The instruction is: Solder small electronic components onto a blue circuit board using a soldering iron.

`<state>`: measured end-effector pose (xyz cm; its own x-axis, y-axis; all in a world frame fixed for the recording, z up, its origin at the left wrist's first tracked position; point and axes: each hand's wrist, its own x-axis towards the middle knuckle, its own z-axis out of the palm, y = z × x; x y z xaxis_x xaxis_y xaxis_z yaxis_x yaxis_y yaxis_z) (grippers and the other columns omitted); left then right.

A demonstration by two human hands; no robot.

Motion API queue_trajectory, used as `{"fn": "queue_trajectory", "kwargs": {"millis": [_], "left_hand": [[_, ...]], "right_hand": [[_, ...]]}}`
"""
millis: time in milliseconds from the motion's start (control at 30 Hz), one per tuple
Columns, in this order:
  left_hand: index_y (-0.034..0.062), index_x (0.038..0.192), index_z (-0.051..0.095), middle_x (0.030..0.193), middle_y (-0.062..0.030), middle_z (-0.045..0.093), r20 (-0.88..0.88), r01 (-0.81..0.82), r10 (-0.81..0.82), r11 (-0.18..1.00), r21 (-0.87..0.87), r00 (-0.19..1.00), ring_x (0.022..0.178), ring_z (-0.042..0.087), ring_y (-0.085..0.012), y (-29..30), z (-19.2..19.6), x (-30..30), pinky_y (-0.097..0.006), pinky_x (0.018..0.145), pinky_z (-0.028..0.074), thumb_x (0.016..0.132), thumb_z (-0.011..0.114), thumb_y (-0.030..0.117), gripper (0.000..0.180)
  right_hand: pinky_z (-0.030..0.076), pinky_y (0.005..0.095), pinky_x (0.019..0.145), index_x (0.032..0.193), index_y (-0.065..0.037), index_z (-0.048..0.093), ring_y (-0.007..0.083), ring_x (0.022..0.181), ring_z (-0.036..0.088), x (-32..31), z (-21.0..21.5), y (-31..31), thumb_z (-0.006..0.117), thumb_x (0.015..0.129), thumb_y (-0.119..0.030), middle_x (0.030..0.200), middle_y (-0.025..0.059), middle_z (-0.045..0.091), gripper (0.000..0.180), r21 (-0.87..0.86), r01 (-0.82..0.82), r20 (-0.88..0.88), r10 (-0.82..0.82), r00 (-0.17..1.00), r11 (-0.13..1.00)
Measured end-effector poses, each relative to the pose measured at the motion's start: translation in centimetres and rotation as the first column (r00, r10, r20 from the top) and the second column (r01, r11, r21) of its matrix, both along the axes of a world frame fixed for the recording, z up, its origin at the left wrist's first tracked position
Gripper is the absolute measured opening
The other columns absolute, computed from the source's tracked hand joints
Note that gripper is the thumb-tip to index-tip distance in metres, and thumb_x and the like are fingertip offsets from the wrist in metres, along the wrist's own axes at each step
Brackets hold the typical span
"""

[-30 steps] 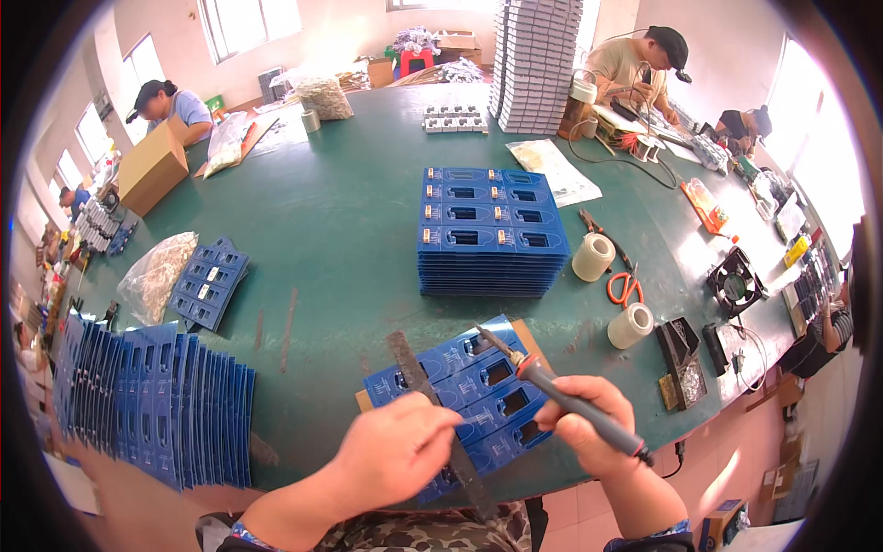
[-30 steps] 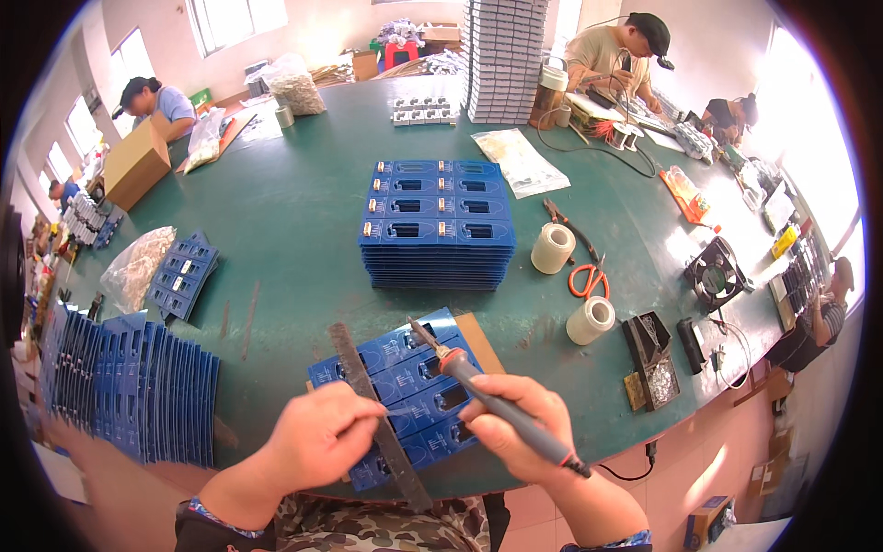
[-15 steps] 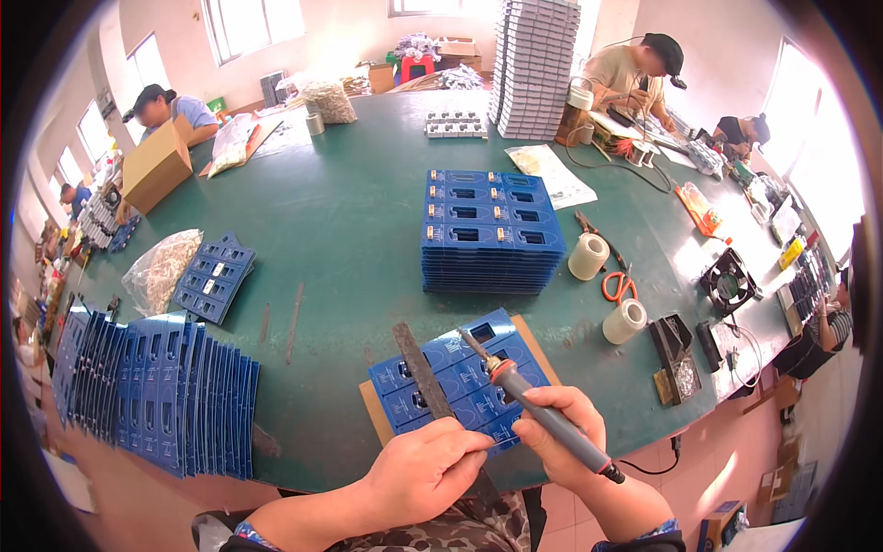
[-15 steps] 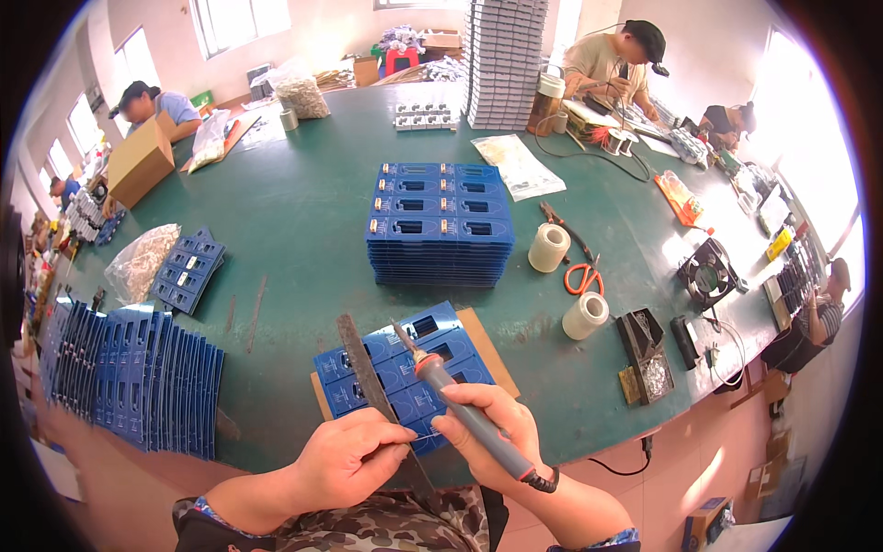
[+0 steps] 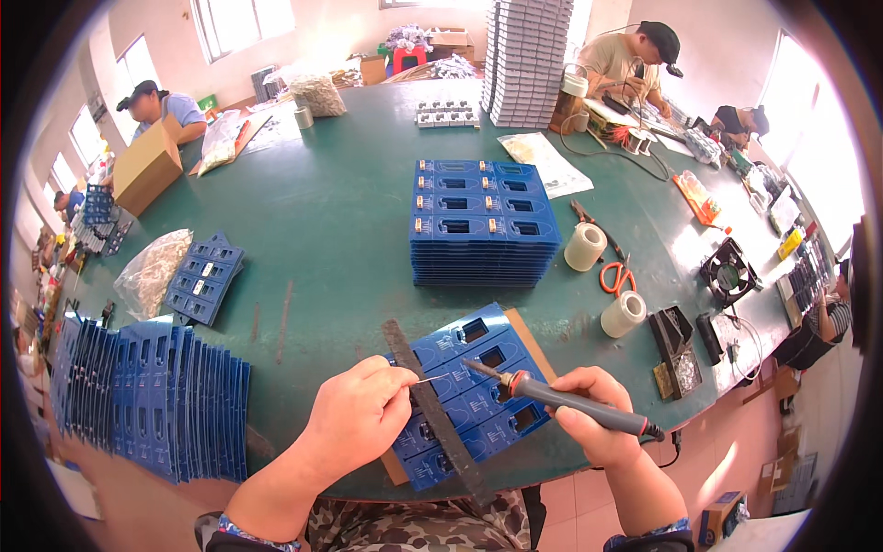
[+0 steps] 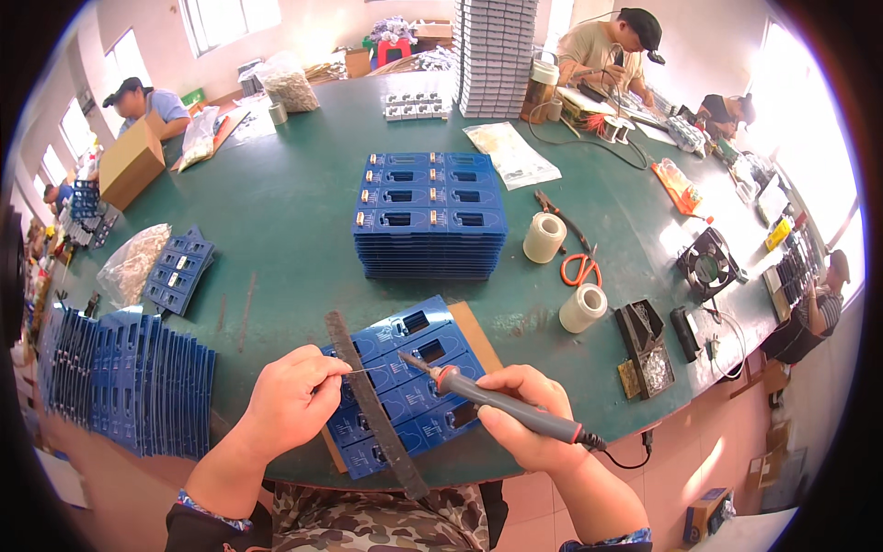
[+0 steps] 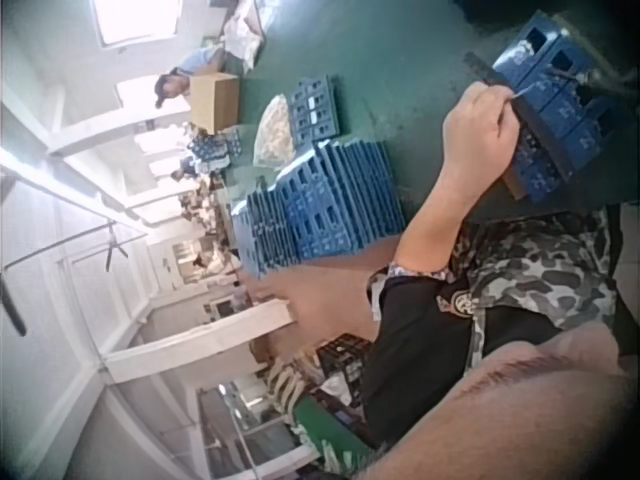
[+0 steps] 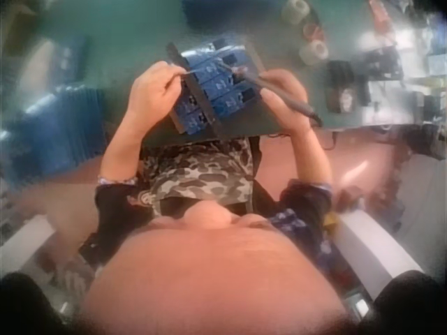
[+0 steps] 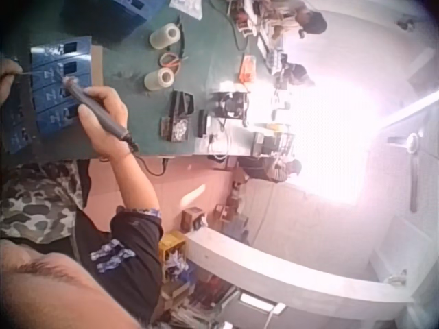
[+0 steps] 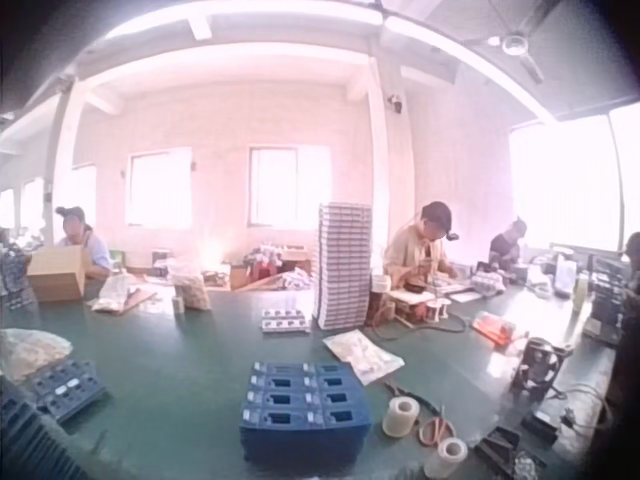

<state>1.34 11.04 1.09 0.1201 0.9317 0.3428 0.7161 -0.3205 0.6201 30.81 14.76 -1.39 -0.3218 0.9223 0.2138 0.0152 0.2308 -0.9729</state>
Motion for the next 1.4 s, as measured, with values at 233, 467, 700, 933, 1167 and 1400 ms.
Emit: {"fn": "queue_trajectory", "kwargs": {"millis": [233,467,700,933,1167,1400], "left_hand": [[0.0022,0.092,0.069,0.073,-0.0092,0.059,-0.033,0.019,-0.020,1.000,-0.013,0.999,0.059,0.058,-0.0231,0.7,0.0,0.2,-0.033,0.054,0.046,0.082,0.063,0.003,0.012],[0.0027,0.092,0.070,0.073,-0.0096,0.059,-0.056,0.019,-0.020,1.000,-0.024,0.998,0.060,0.058,-0.0247,0.6,0.2,0.1,-0.034,0.056,0.047,0.082,0.063,0.003,0.012],[0.0031,0.092,0.070,0.073,-0.0101,0.060,-0.053,0.045,-0.047,0.998,-0.038,0.997,0.062,0.060,-0.0260,1.0,0.0,0.4,-0.034,0.057,0.048,0.082,0.063,0.003,0.012],[0.0030,0.093,0.070,0.074,-0.0107,0.061,-0.068,0.059,-0.063,0.996,-0.060,0.996,0.064,0.061,-0.0269,1.1,0.1,0.5,-0.035,0.058,0.049,0.082,0.063,0.003,0.012],[0.0028,0.093,0.070,0.075,-0.0110,0.062,-0.075,0.057,-0.062,0.996,-0.065,0.995,0.065,0.062,-0.0279,1.1,-0.1,0.7,-0.036,0.060,0.050,0.082,0.062,0.003,0.013],[0.0029,0.092,0.070,0.077,-0.0112,0.062,-0.092,0.073,-0.079,0.995,-0.065,0.993,0.066,0.062,-0.0289,1.2,-0.1,0.9,-0.036,0.060,0.051,0.083,0.062,0.004,0.013]], "right_hand": [[0.048,0.0288,0.062,0.097,0.002,0.065,0.0161,0.066,0.061,0.1,-0.3,1.0,0.071,0.080,-0.016,0.080,0.0096,0.068,0.025,0.093,-0.049,0.104,0.039,0.994,0.994],[0.048,0.0264,0.064,0.097,0.004,0.063,0.0134,0.073,0.063,-0.1,0.8,1.2,0.071,0.081,-0.017,0.084,0.0096,0.068,0.027,0.104,-0.120,0.185,0.099,0.978,0.987],[0.053,0.0301,0.067,0.095,0.003,0.063,0.0177,0.075,0.068,0.0,0.4,1.3,0.069,0.082,-0.017,0.085,0.0121,0.070,0.025,0.109,-0.138,0.202,0.114,0.973,0.984],[0.053,0.0304,0.066,0.095,0.003,0.062,0.0185,0.075,0.068,0.1,0.4,1.3,0.069,0.081,-0.015,0.086,0.0131,0.070,0.023,0.120,-0.143,0.184,0.119,0.976,0.982],[0.052,0.0304,0.066,0.094,0.003,0.062,0.0188,0.074,0.067,0.2,0.6,1.2,0.068,0.081,-0.014,0.085,0.0132,0.070,0.023,0.124,-0.149,0.190,0.124,0.974,0.981],[0.051,0.0303,0.064,0.093,0.003,0.063,0.0187,0.071,0.067,0.0,0.9,1.1,0.068,0.080,-0.014,0.082,0.0130,0.070,0.023,0.131,-0.140,0.169,0.117,0.979,0.981]]}}
